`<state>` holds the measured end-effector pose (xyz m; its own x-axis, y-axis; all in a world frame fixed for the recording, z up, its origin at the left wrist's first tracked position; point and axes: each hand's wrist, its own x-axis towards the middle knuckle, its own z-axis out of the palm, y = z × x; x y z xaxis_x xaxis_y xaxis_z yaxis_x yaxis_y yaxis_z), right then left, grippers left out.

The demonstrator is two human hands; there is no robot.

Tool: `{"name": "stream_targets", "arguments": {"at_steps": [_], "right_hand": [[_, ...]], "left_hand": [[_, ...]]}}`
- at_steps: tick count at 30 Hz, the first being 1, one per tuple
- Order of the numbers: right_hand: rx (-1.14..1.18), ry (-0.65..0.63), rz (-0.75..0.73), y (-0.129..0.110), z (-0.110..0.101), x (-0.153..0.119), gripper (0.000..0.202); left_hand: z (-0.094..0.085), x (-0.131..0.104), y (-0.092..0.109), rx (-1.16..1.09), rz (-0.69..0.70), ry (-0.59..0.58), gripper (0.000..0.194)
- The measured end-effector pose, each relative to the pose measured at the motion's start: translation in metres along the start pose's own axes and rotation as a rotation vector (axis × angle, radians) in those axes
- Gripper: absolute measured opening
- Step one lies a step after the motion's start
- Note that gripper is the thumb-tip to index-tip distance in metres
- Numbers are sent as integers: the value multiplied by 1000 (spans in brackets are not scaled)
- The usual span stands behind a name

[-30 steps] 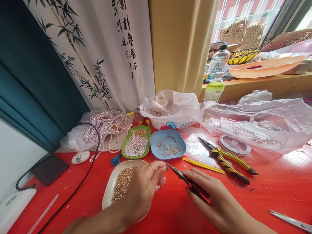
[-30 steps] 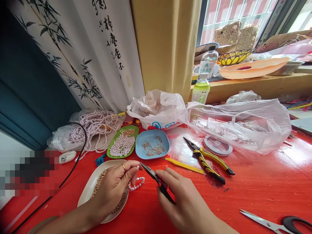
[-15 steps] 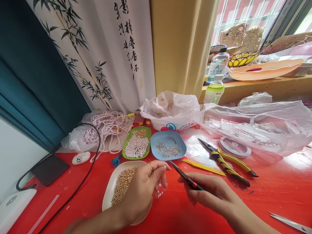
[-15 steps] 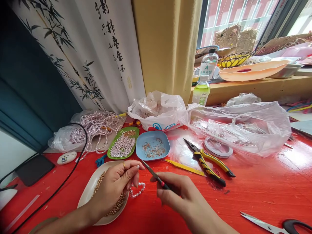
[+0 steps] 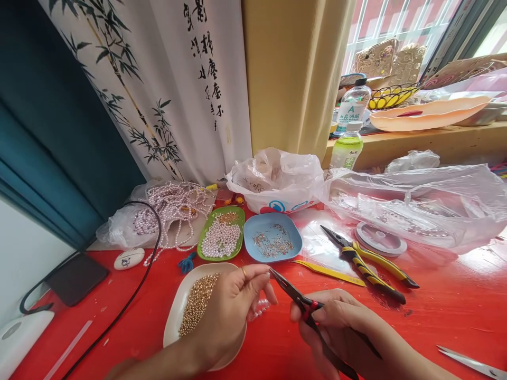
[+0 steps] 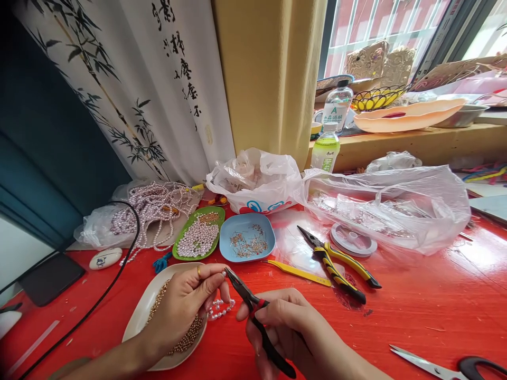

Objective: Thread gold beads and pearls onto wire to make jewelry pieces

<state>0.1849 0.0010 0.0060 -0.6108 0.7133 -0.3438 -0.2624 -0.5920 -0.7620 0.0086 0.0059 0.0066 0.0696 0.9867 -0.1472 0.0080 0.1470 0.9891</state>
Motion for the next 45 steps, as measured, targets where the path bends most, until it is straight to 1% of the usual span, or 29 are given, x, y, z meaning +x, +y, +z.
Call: {"name": "stream_targets", "arguments": {"at_steps": [4, 8, 11, 15, 18, 20, 22, 23, 24, 26, 28, 29, 31, 34, 36, 38, 40, 42, 45], "right_hand": [[19, -31, 24, 0, -1, 0, 21], [34, -12, 2, 1, 0, 0, 21], [31, -26, 4, -1, 0, -1, 22], [10, -27, 23, -3, -1, 0, 23], [-83, -13, -14, -4, -1, 0, 24], [-232, 2, -52, -5, 0, 0, 23], [-457, 76, -119, -5, 1, -2, 20], [-601, 131, -190, -4, 1, -2, 19], [-761, 188, -290, -4, 1, -3, 17], [-1098, 277, -550, -1, -1, -5, 18], [-1366, 288, -763, 2, -4, -5, 24], [-1443, 278, -834, 4, -6, -5, 27], [-1499, 250, -921, 5, -10, -4, 28], [-1461, 266, -939, 4, -10, -4, 23], [-1430, 294, -917, 2, -8, -5, 20], [-1416, 309, -903, 2, -6, -6, 19], [-1414, 328, -888, 3, -6, -7, 20], [-1418, 345, -876, 5, -7, -7, 21], [-1447, 318, -906, 7, -11, -6, 23]], "left_hand": [[-2, -1, -3, 26, 13, -26, 23], [-1, 0, -3, 7, 7, -37, 22], [-1, -1, -3, 16, 17, -48, 21], [-2, -2, -4, 57, 40, -30, 23], [-2, -2, -6, 112, 79, -16, 30], [-3, -3, -7, 140, 108, -10, 31], [-3, -4, -7, 153, 125, -6, 29], [-4, -5, -8, 156, 128, -6, 29], [-4, -6, -8, 154, 126, -7, 30], [-5, -8, -9, 156, 120, -13, 31], [-4, -8, -9, 156, 117, -26, 33], [-4, -8, -8, 150, 115, -38, 32], [-2, -7, -4, 111, 96, -52, 24], [-1, -5, 0, 10, 92, 0, 16], [-3, -4, 1, 22, 168, 18, 8], [-6, -3, 0, 149, 308, -7, 16], [-9, -3, -1, 301, 432, -15, 19], [-10, -5, 0, 384, 489, 6, 21], [-10, -7, 1, 384, 511, -2, 20]]}}
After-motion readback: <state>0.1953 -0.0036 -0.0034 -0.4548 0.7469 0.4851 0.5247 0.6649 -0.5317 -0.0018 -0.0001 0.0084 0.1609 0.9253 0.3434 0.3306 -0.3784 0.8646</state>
